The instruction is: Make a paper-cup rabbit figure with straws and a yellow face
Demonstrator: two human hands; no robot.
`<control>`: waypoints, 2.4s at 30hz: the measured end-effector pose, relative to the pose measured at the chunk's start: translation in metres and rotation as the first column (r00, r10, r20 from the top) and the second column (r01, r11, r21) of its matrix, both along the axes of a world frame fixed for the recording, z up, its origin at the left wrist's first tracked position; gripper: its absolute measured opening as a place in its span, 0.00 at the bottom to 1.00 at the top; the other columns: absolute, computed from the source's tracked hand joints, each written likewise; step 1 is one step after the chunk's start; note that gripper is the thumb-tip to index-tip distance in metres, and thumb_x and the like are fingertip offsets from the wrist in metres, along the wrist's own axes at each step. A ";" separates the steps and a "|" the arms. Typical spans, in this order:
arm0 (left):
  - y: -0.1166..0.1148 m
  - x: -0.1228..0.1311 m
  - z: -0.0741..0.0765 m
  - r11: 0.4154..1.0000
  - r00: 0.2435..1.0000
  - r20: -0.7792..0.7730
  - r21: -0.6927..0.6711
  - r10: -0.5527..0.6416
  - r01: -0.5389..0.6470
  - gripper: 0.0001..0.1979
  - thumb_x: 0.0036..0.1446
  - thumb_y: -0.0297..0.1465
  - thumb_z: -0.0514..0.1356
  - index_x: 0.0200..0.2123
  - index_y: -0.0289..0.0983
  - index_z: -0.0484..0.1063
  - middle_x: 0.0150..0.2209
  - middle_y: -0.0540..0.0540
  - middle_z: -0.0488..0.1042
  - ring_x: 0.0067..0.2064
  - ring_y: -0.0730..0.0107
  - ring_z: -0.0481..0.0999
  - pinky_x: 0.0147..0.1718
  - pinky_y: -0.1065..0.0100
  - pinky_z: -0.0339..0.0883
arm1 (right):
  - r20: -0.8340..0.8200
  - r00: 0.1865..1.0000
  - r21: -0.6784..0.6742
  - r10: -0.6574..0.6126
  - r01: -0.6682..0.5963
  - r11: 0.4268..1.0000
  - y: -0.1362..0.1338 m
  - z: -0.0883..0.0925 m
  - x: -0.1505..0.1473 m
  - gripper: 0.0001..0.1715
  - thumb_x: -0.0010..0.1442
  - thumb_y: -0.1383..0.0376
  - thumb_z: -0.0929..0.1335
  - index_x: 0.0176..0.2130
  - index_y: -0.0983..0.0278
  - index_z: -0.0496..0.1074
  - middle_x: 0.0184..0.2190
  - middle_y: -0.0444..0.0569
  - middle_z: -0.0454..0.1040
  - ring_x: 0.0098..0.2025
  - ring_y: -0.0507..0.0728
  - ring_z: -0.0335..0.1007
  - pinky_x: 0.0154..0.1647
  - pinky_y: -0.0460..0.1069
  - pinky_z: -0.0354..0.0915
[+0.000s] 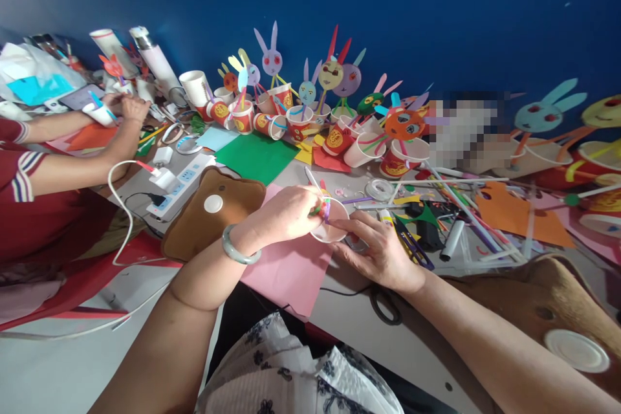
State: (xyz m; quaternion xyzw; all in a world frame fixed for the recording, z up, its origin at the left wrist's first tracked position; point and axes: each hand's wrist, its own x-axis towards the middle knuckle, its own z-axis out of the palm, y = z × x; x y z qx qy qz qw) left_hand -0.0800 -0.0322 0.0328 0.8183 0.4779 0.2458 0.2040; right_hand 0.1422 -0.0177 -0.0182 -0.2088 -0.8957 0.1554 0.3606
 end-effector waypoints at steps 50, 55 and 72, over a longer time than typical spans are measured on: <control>0.019 -0.018 0.001 0.948 0.990 0.136 -0.304 -0.048 0.088 0.06 0.56 0.32 0.65 0.35 0.34 0.78 0.32 0.47 0.80 0.34 0.70 0.76 0.34 0.70 0.67 | 0.164 0.984 -0.411 -0.067 0.130 0.902 0.022 0.003 0.012 0.15 0.68 0.60 0.61 0.43 0.62 0.73 0.34 0.50 0.79 0.35 0.56 0.74 0.38 0.51 0.68; 0.030 -0.020 -0.007 0.961 0.958 0.279 -0.237 -0.075 0.144 0.13 0.62 0.38 0.62 0.37 0.33 0.78 0.40 0.43 0.81 0.41 0.68 0.78 0.40 0.68 0.70 | 0.216 0.974 -0.357 -0.071 0.146 0.923 0.025 -0.001 0.014 0.16 0.69 0.62 0.59 0.47 0.62 0.74 0.35 0.50 0.80 0.36 0.57 0.75 0.39 0.51 0.68; 0.034 -0.025 -0.003 0.931 0.931 0.319 -0.250 -0.180 0.266 0.15 0.68 0.34 0.56 0.50 0.34 0.77 0.57 0.40 0.77 0.60 0.64 0.74 0.63 0.60 0.63 | 0.312 0.942 -0.277 -0.120 0.212 0.937 0.027 -0.004 0.014 0.19 0.69 0.64 0.58 0.52 0.62 0.72 0.38 0.52 0.82 0.37 0.58 0.78 0.38 0.50 0.67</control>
